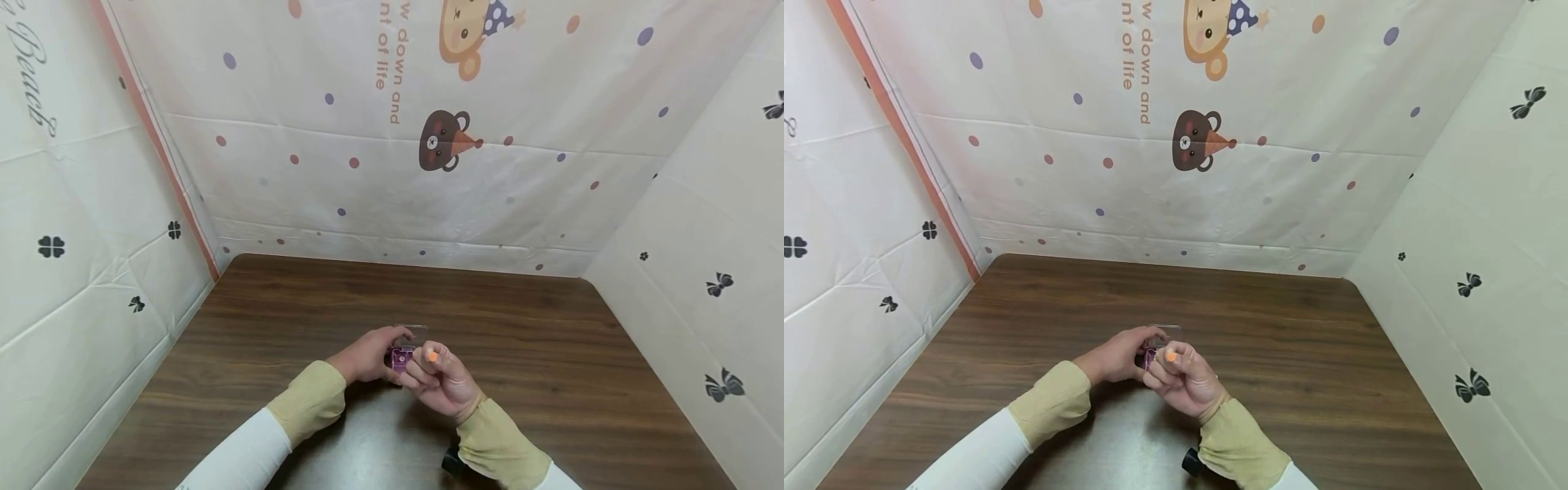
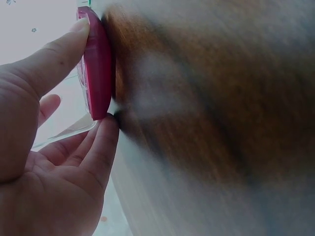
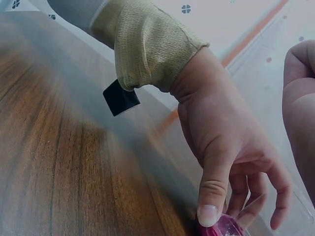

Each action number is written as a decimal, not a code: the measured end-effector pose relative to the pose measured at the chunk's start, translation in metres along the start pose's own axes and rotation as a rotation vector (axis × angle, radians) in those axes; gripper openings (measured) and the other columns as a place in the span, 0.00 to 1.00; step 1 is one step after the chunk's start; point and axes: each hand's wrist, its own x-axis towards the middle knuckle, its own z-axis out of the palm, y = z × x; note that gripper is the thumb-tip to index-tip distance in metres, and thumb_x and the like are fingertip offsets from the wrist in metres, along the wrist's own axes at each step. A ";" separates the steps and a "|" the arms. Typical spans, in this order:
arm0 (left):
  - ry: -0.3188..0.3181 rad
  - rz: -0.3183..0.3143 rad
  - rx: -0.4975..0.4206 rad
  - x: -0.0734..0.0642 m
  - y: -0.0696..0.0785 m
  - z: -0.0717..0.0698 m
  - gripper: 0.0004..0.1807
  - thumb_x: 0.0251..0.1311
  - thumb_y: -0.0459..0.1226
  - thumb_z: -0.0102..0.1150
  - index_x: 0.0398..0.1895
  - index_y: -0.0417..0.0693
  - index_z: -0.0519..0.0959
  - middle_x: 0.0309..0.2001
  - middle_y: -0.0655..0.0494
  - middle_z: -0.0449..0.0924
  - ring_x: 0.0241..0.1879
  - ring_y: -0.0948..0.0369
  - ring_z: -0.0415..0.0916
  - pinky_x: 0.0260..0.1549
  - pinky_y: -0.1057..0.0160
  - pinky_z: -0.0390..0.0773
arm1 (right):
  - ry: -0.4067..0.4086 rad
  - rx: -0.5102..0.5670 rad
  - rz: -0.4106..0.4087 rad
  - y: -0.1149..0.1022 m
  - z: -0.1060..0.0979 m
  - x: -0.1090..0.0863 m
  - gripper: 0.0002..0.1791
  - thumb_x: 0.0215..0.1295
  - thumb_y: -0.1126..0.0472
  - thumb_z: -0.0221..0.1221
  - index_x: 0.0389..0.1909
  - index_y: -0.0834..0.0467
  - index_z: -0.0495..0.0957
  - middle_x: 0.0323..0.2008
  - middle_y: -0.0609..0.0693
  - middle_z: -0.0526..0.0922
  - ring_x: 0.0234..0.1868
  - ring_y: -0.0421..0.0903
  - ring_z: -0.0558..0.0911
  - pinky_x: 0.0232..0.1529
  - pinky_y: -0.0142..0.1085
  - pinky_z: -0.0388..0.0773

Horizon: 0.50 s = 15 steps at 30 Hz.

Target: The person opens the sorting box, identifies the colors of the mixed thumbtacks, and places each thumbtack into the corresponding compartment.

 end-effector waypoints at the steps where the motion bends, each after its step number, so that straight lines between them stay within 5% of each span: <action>1: 0.002 0.003 0.000 0.000 0.000 0.000 0.42 0.45 0.41 0.84 0.65 0.57 0.73 0.53 0.56 0.81 0.50 0.61 0.77 0.54 0.58 0.78 | 0.001 -0.003 -0.002 0.000 0.000 0.000 0.20 0.78 0.58 0.53 0.23 0.55 0.62 0.21 0.43 0.54 0.19 0.39 0.52 0.27 0.33 0.46; 12: 0.003 0.014 0.002 0.000 0.000 0.000 0.42 0.43 0.40 0.85 0.65 0.54 0.73 0.53 0.53 0.82 0.50 0.59 0.78 0.53 0.57 0.78 | 0.047 -0.038 -0.003 -0.002 0.000 0.000 0.22 0.80 0.60 0.49 0.22 0.54 0.58 0.21 0.43 0.54 0.19 0.40 0.52 0.30 0.34 0.47; 15: -0.001 0.008 0.009 0.001 0.000 0.000 0.43 0.44 0.40 0.85 0.65 0.56 0.73 0.55 0.54 0.81 0.52 0.59 0.78 0.55 0.56 0.78 | 0.100 -0.080 0.023 -0.004 -0.002 -0.002 0.19 0.80 0.62 0.47 0.23 0.54 0.64 0.21 0.44 0.55 0.20 0.40 0.52 0.31 0.35 0.47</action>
